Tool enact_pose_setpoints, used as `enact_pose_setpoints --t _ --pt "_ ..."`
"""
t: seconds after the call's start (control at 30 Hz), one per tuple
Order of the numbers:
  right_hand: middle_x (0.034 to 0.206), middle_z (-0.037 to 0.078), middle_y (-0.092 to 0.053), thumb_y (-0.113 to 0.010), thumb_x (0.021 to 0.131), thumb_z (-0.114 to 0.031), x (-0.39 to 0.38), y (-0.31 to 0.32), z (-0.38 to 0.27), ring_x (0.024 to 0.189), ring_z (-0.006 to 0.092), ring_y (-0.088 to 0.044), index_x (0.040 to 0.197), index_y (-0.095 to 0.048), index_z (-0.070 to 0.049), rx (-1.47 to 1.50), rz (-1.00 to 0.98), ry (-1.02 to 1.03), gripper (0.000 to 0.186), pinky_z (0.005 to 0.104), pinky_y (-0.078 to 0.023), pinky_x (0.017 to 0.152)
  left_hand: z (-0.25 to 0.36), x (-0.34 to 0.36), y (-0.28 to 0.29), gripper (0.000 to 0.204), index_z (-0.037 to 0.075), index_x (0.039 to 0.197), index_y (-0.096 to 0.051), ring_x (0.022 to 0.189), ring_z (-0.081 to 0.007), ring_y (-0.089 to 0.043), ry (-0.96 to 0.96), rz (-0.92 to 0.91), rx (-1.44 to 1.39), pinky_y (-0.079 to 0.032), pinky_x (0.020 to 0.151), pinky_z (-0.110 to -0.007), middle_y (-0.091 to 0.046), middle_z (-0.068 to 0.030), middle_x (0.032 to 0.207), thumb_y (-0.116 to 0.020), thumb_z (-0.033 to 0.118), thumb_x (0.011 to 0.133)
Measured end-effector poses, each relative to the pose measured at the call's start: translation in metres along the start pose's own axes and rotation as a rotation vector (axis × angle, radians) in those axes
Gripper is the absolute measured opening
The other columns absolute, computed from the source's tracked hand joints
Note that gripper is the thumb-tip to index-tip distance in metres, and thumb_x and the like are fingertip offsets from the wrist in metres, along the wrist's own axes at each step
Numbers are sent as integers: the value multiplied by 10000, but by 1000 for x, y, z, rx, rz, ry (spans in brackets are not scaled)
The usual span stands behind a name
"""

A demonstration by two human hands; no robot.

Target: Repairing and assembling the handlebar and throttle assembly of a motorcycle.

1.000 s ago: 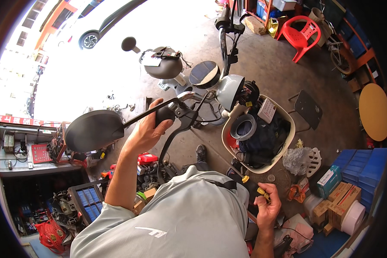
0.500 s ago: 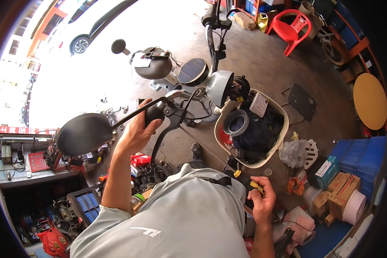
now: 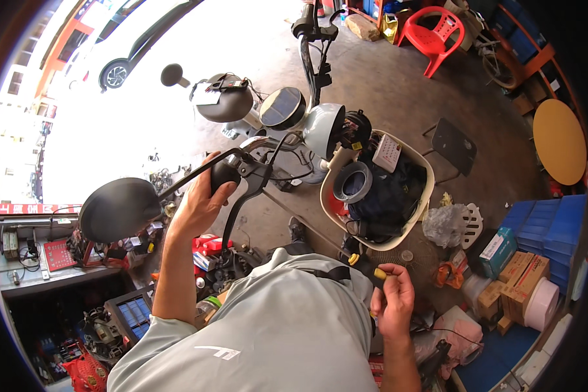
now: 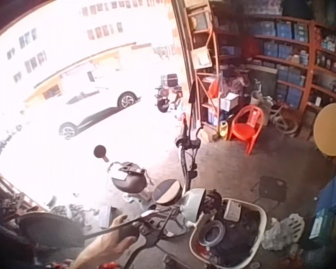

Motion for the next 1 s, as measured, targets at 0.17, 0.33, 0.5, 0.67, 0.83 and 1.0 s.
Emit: enact_pose_setpoints --t 0.17,0.33,0.5,0.67,0.83,1.0 --pt "913 46 -592 -532 1046 -285 0 -16 0 557 89 -488 1266 -518 -41 181 36 -30 329 219 -361 447 4 2 -1 712 17 1517 -271 1136 -362 -620 -40 9 33 -480 967 -420 -611 -264 1224 -630 318 981" --pt "1103 65 -566 -525 1015 -173 4 1 2 569 96 -497 1288 -497 -28 -15 -61 -6 310 234 -385 464 -9 1 -2 714 31 1522 -268 1133 -364 -628 28 1 -20 -484 965 -416 -621 -259 1213 -630 322 979" --pt "882 55 -598 -493 1053 -255 1 -13 -10 521 84 -460 1239 -520 -32 43 75 167 291 214 -334 437 -1 2 -2 709 36 1520 -273 1133 -366 -631 23 -13 -23 -483 969 -413 -621 -261 1218 -629 324 979" --pt "1050 63 -581 -501 1047 -197 8 -8 8 517 83 -447 1261 -506 -21 180 -75 -125 277 220 -329 440 -5 3 -2 705 37 1519 -274 1121 -366 -634 16 12 -3 -485 962 -413 -623 -256 1204 -628 323 980" --pt "993 56 -564 -518 1044 -257 2 1 -1 520 93 -459 1284 -498 -36 -10 29 -58 327 235 -349 447 -5 2 -1 653 34 1497 -342 723 -168 -588 -56 72 -20 -508 680 -319 -615 -98 895 -653 226 957" --pt "860 41 -562 -492 1056 -258 5 -9 -8 497 77 -431 1247 -521 -56 7 76 19 279 224 -319 434 -6 2 0 653 29 1496 -342 732 -176 -595 -85 90 -7 -513 686 -320 -619 -106 918 -651 237 960"
Point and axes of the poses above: each hand's wrist, its own x-axis towards the middle knuckle, its own y-axis out of the back of the hand, z = x × y, the point moved 7 cm from there along x, towards the middle knuckle
